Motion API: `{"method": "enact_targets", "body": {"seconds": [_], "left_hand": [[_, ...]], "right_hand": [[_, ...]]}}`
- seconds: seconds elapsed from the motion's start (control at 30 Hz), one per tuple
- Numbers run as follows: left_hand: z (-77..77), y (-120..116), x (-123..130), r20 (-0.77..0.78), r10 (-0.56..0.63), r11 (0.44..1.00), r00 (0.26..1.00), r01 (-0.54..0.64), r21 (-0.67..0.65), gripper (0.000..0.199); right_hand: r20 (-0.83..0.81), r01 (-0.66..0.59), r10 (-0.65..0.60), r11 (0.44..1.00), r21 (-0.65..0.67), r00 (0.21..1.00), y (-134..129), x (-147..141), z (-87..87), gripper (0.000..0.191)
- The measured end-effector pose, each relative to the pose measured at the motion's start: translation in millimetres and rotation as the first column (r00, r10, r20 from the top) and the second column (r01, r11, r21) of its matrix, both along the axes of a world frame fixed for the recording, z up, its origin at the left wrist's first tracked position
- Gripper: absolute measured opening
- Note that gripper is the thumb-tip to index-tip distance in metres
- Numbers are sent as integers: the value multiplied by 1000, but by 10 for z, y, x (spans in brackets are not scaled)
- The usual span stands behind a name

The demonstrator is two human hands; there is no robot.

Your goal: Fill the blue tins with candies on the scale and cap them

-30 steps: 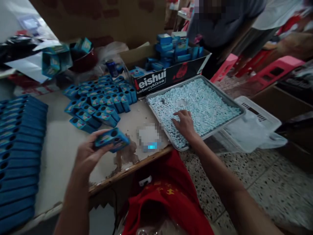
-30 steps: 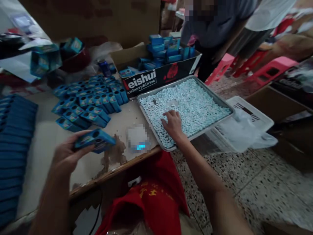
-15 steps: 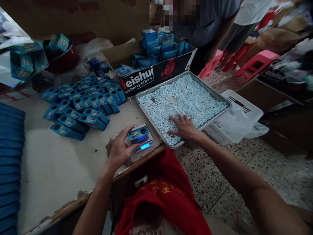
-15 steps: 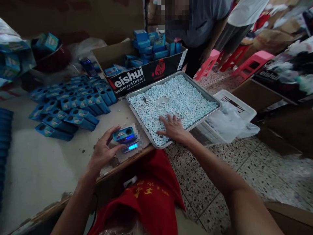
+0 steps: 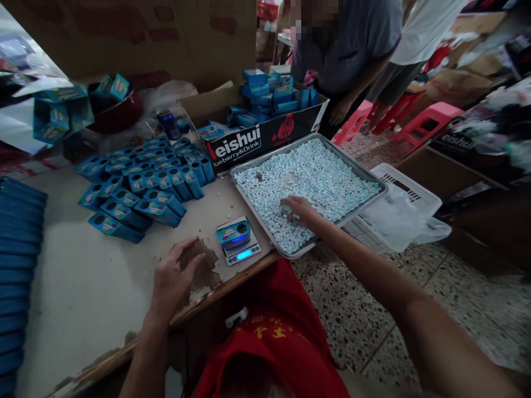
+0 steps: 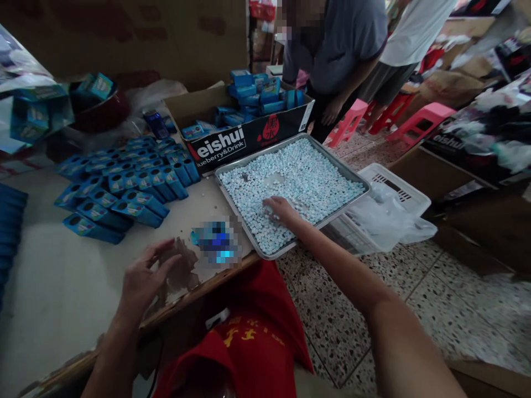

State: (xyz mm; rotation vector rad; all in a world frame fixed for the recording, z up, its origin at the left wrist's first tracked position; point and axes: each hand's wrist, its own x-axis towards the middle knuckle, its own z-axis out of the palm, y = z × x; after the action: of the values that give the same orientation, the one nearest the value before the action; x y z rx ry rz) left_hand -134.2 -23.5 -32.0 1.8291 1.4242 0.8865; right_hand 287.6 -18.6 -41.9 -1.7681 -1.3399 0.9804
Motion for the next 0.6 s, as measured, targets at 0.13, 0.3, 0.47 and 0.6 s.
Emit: {"method": "enact_targets", "body": {"seconds": [0.13,0.3,0.47,0.6], "left_hand": [[45,14,111,-48,-72,995,996,75,68,44],[106,44,186,-2,-71,997,997,71,-21,56],[140,44,199,66,-88,995,994,90,-29,65],[76,-11,168,143,-52,994,988,65,-87,66]], "right_hand": [[-400,95,-64,994,58,914,119,120,77,41],[-706,165,-20,976,138,707,102,118,44,44],[-823,241,31,949,202,567,52,68,-63,38],[-784,229,37,947,225,619,103,98,-177,29]]}}
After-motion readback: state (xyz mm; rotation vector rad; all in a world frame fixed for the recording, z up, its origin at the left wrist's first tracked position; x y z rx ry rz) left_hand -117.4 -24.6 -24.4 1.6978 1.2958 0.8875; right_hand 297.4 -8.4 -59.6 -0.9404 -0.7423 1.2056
